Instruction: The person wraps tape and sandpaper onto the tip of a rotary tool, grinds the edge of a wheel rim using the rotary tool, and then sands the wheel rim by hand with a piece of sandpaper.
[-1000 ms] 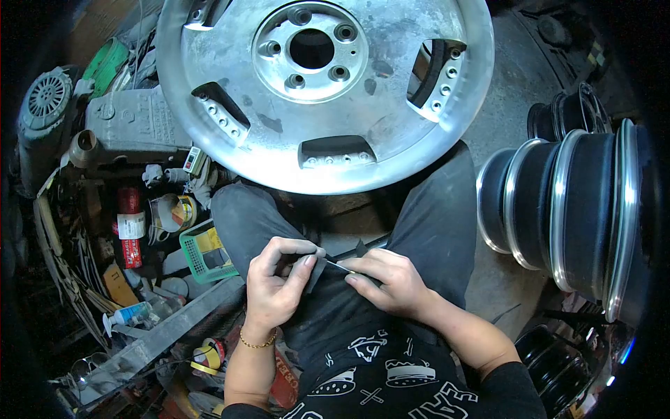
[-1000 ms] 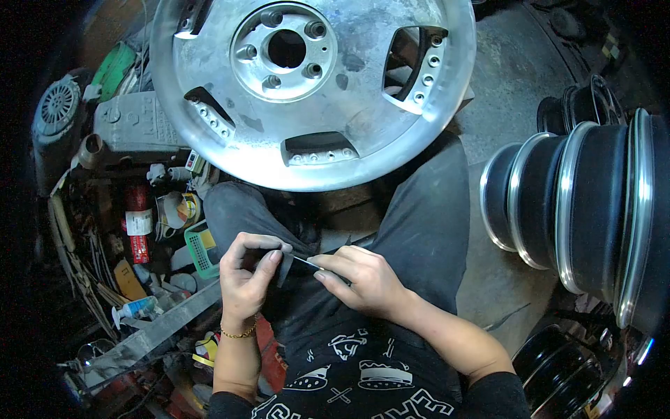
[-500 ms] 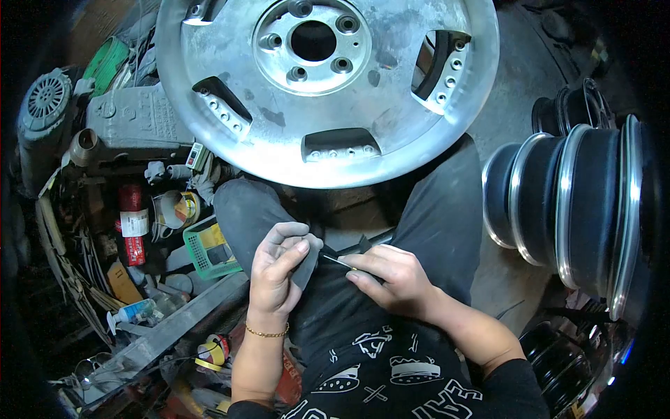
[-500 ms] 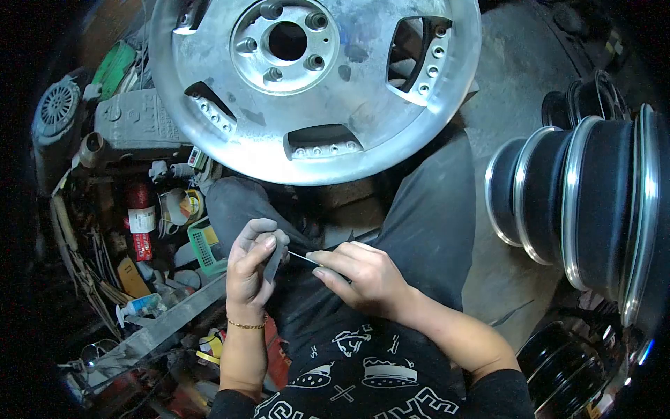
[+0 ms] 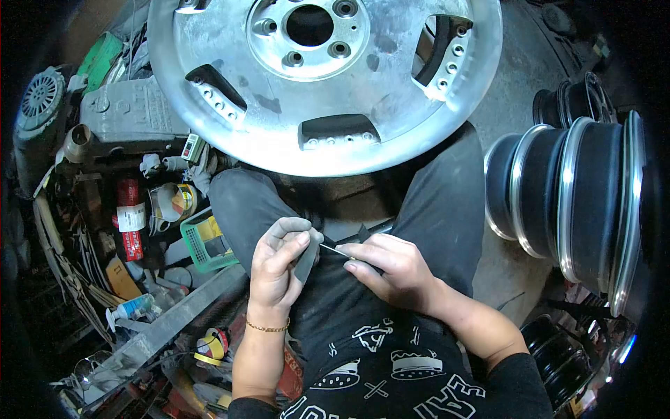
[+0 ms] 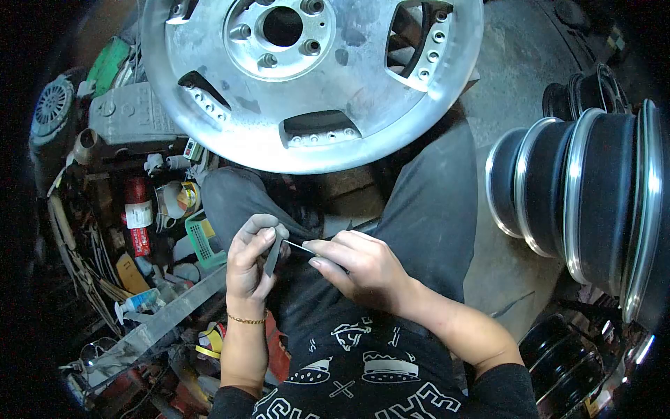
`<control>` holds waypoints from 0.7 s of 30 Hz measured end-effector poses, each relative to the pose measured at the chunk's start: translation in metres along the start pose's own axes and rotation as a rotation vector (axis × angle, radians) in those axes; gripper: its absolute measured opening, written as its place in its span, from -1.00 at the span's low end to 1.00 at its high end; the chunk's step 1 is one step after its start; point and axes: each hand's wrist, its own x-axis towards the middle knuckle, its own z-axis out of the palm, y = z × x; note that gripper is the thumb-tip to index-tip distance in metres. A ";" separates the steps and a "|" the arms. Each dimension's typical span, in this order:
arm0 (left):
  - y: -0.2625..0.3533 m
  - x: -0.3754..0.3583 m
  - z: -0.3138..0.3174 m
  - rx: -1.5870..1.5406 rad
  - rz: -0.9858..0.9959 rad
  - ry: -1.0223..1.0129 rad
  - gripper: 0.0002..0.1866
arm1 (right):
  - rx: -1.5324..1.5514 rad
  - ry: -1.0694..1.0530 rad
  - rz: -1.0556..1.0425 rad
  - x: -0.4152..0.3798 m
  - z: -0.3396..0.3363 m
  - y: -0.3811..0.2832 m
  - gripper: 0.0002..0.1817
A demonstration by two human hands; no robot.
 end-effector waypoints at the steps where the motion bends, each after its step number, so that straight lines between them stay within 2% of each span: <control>1: 0.000 0.000 0.000 -0.002 0.010 -0.020 -0.84 | 0.001 -0.006 0.006 0.000 0.000 0.000 -0.71; 11: 0.000 -0.001 -0.001 0.095 0.053 0.017 -0.83 | -0.020 -0.022 0.014 -0.001 0.000 0.004 -0.73; 21: 0.005 -0.012 0.019 0.672 0.299 0.149 -0.84 | -0.044 -0.048 0.037 -0.002 0.002 0.006 -0.75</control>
